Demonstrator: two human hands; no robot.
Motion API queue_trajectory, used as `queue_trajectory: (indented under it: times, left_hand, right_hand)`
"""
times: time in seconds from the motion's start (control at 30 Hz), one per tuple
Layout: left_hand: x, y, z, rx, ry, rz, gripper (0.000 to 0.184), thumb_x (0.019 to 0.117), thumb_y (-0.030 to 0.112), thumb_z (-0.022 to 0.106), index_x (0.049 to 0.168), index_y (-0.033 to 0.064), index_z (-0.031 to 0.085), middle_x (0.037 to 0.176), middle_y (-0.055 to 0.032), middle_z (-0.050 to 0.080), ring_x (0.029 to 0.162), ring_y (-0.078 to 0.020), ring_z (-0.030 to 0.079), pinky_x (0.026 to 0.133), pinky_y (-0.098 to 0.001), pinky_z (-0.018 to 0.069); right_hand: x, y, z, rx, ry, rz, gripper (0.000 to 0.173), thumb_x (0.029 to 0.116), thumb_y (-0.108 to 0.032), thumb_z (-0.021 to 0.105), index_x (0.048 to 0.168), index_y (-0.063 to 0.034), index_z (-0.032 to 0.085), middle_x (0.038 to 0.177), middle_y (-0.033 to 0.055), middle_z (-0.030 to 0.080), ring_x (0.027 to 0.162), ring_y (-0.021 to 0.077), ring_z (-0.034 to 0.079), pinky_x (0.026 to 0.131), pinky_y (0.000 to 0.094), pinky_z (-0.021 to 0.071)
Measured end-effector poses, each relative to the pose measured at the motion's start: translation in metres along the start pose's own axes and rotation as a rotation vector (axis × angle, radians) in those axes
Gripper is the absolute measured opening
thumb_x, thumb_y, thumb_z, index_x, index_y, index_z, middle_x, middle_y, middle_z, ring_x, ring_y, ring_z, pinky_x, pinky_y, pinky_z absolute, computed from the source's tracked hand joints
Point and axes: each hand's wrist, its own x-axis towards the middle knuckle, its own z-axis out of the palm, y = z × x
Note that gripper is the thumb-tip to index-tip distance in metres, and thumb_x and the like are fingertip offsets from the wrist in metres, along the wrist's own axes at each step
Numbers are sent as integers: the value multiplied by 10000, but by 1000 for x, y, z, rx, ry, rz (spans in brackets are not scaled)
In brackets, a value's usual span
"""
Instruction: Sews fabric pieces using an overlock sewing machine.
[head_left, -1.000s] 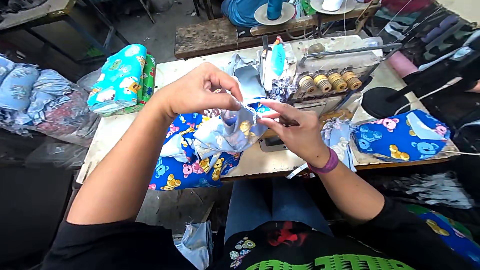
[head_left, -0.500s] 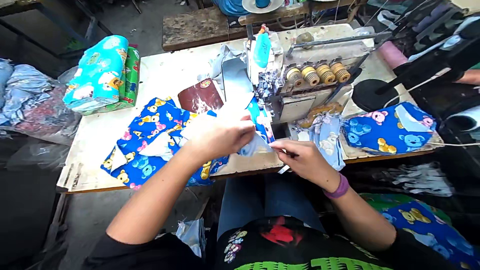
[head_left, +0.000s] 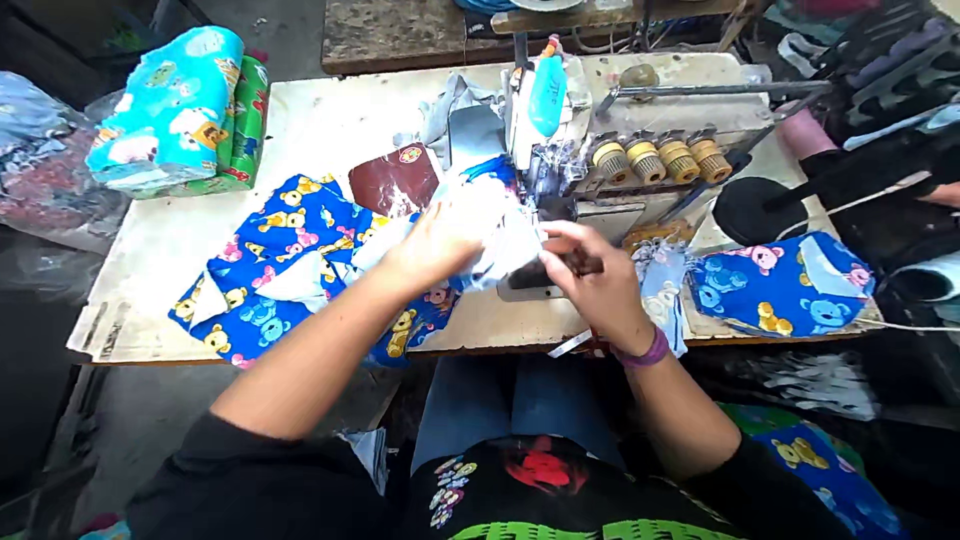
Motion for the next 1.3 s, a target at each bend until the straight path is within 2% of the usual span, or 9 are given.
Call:
queue_trajectory:
  times: [0.1, 0.2, 0.47, 0.7, 0.83, 1.1, 1.2, 1.23, 1.3]
  left_hand:
    - [11, 6, -42, -18, -67, -62, 241, 1031, 103, 519, 1117, -85, 644, 975, -284, 677, 927, -463, 688, 798, -611, 524]
    - [-23, 57, -69, -7, 33, 207, 193, 965, 160, 573, 844, 50, 676, 585, -46, 545, 503, -210, 567, 448, -385, 435]
    - [-71, 91, 1, -56, -51, 370, 209, 1010, 102, 499, 871, 24, 634, 582, -63, 529, 473, -211, 564, 429, -319, 433]
    - [-31, 28, 18, -110, 193, 310, 172, 985, 84, 577, 955, -4, 722, 1033, -154, 732, 952, -286, 726, 815, -420, 584]
    - [-6, -15, 15, -39, 148, 124, 327, 1035, 209, 498, 1186, 67, 751, 1280, -116, 709, 1257, -342, 633, 1153, -738, 201]
    - [68, -93, -46, 101, -297, -163, 434, 1035, 390, 534, 1426, 233, 635, 1648, -69, 372, 1539, -547, 7, 1036, -859, -148]
    - [64, -86, -75, -141, -343, -174, 304, 963, 227, 719, 1243, 109, 738, 1459, -115, 588, 1480, -382, 362, 1188, -690, 132]
    - [56, -87, -83, -289, -247, -109, 146, 938, 168, 716, 1058, 113, 780, 1170, -32, 736, 1186, -187, 639, 1065, -444, 456]
    - [39, -81, -98, -841, -172, -17, 158, 893, 162, 634, 791, 248, 718, 765, 141, 717, 691, 38, 648, 654, -157, 549]
  right_hand:
    - [18, 0, -6, 45, -89, 58, 420, 918, -58, 708, 1323, 1, 612, 965, 43, 740, 673, -27, 582, 611, 131, 480]
    - [16, 10, -6, 85, -90, -73, 200, 862, -4, 724, 1058, 28, 744, 1017, 81, 729, 892, 22, 668, 811, 153, 545]
    - [-51, -2, -13, 11, -111, -232, 167, 1006, -90, 619, 1042, -54, 778, 1153, 107, 757, 1028, 82, 720, 874, 194, 566]
    - [-76, 4, 9, 134, -11, -60, 125, 929, 7, 659, 972, 11, 776, 1029, 120, 766, 977, 50, 717, 869, 144, 553]
    - [-58, 1, 9, 191, 59, -55, 109, 920, 15, 657, 949, 20, 762, 991, 93, 772, 939, 26, 716, 834, 151, 568]
    - [0, 4, 0, 211, 7, 207, 108, 881, -10, 713, 983, -11, 749, 841, -25, 712, 593, -44, 576, 535, 140, 506]
    - [6, 6, 0, 283, -16, 266, 130, 871, -1, 732, 996, -32, 746, 821, -46, 705, 558, -44, 564, 502, 138, 498]
    - [5, 6, 1, 292, -10, 253, 155, 872, -7, 739, 1025, -26, 750, 819, -43, 706, 562, -44, 564, 505, 135, 497]
    - [4, 7, 0, 265, -13, 211, 230, 884, -51, 759, 1111, -12, 750, 840, -30, 706, 593, -50, 569, 530, 125, 498]
